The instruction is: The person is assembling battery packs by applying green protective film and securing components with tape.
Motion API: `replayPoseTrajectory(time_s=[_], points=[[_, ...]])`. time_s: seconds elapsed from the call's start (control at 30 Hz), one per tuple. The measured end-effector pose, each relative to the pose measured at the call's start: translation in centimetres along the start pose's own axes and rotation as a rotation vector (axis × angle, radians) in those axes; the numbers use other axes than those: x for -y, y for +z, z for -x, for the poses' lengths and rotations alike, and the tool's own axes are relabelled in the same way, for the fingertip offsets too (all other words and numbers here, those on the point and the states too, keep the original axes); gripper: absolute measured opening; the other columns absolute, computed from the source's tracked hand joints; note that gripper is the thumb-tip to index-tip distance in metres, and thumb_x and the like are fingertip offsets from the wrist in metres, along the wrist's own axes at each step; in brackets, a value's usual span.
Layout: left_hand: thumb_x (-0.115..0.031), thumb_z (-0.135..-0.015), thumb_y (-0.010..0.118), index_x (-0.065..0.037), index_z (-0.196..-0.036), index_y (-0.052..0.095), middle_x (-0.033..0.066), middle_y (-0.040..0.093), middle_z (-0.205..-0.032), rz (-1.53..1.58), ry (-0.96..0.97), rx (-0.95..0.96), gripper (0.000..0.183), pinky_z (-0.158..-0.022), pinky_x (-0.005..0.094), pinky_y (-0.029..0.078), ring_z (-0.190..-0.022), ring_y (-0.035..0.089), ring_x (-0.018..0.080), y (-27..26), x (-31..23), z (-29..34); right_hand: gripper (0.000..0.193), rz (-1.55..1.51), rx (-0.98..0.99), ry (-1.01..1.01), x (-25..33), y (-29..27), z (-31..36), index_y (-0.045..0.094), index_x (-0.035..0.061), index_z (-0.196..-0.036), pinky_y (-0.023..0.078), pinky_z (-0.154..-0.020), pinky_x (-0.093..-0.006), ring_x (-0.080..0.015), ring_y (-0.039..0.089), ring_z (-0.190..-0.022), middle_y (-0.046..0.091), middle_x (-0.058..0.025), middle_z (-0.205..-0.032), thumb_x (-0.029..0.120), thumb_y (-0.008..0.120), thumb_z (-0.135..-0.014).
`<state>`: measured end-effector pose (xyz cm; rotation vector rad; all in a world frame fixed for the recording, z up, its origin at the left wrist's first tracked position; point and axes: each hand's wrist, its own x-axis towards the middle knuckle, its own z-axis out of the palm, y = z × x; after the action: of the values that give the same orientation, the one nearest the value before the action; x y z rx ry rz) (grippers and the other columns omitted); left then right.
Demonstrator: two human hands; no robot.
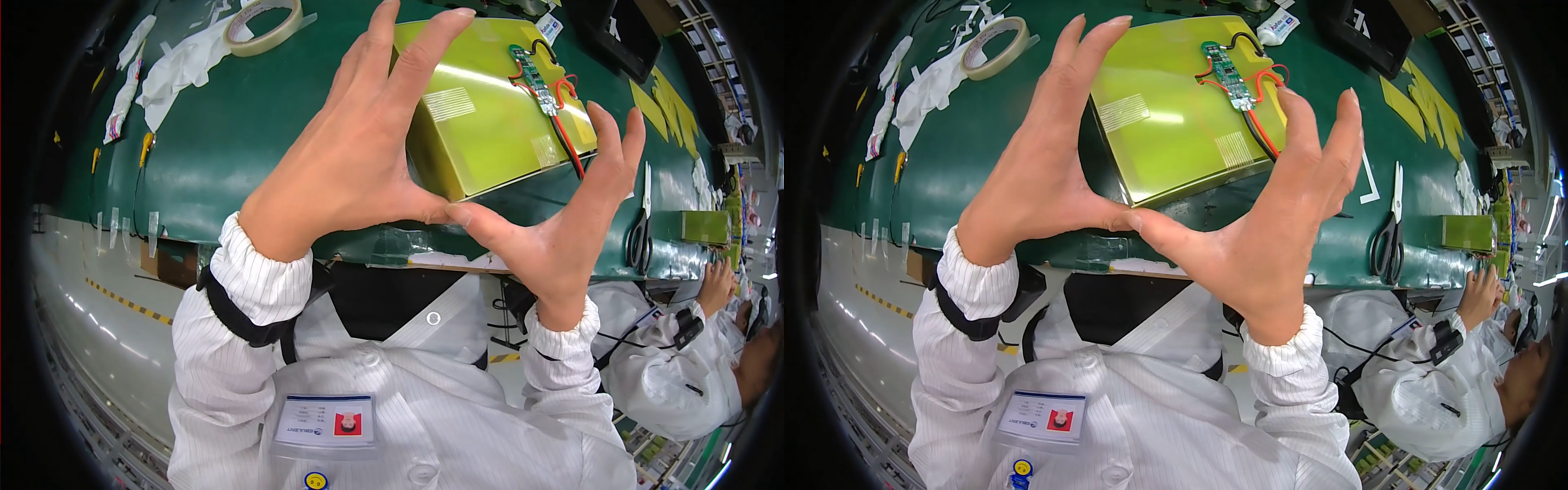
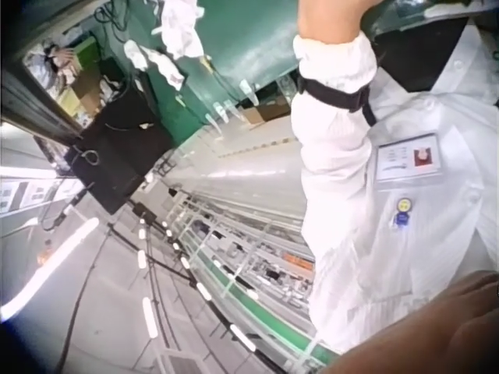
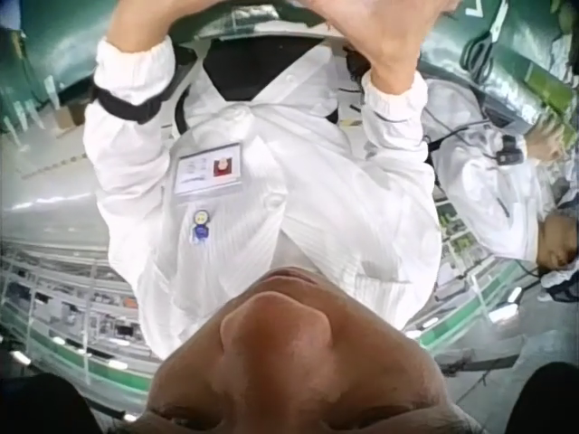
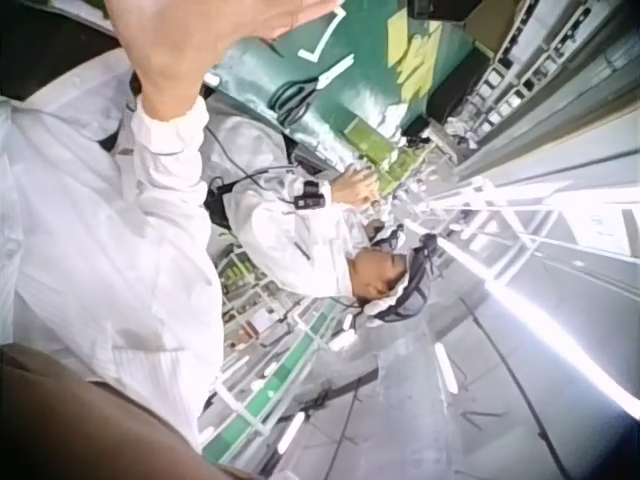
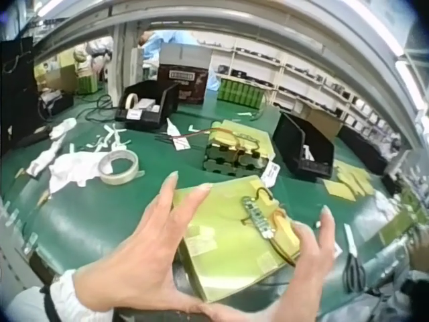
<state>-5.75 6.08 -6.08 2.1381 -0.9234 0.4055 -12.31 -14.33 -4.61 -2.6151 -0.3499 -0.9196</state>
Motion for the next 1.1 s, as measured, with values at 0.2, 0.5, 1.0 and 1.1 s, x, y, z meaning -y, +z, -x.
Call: replayPoseTrajectory(time_s=[0.2, 0.5, 1.0, 1.1], points=[[-0.052, -0.048, 0.092, -0.010, -0.156, 0.019, 0.0125, 0.026, -0.160, -0.034, 0.022, -0.001, 0.136, -0.117, 0.0545, 0.025, -0.147, 0.019, 0.0464, -0.1, 0.1, 0.1, 0.125, -0.119, 0.056, 0.001, 0.0, 1.0, -0.1, 0.033, 0.0018, -0.146, 0.030, -0.113, -0.0489, -0.0401, 0.027, -0.143, 0.029, -0.0264, -0.151, 0.063, 0.090, -0.052], [-0.061, -0.048, 0.089, -0.008, -0.154, 0.024, 0.0174, 0.031, -0.154, -0.036, 0.061, -0.036, 0.134, -0.115, 0.0521, 0.029, -0.142, 0.028, 0.0452, 0.3, 0.9, 0.0, 0.117, -0.207, 0.028, 0.066, -0.2, 1.6, -0.1, 0.034, -0.0021, -0.140, 0.037, -0.106, -0.0444, -0.0322, 0.043, -0.125, 0.041, -0.0180, -0.133, 0.053, 0.091, -0.052], [-0.058, -0.046, 0.091, -0.012, -0.149, 0.030, 0.0218, 0.035, -0.144, 0.038, -0.088, -0.057, 0.128, -0.108, 0.0508, 0.034, -0.128, 0.038, 0.0434, 0.8, 0.9, 0.1, 0.117, -0.179, 0.000, -0.025, -1.5, 1.5, -0.6, 0.034, -0.0023, -0.138, 0.038, -0.106, -0.0424, -0.0313, 0.042, -0.127, 0.039, -0.0175, -0.135, 0.056, 0.088, -0.053], [-0.054, -0.045, 0.093, -0.016, -0.149, 0.030, 0.0247, 0.032, -0.143, 0.020, -0.054, -0.046, 0.128, -0.106, 0.0543, 0.038, -0.128, 0.036, 0.0477, 0.5, 0.9, -0.1, 0.113, -0.234, -0.001, 0.028, -1.4, 1.3, -0.4, 0.035, -0.0023, -0.138, 0.040, -0.105, -0.0424, -0.0318, 0.042, -0.126, 0.038, -0.0186, -0.136, 0.053, 0.088, -0.054]])
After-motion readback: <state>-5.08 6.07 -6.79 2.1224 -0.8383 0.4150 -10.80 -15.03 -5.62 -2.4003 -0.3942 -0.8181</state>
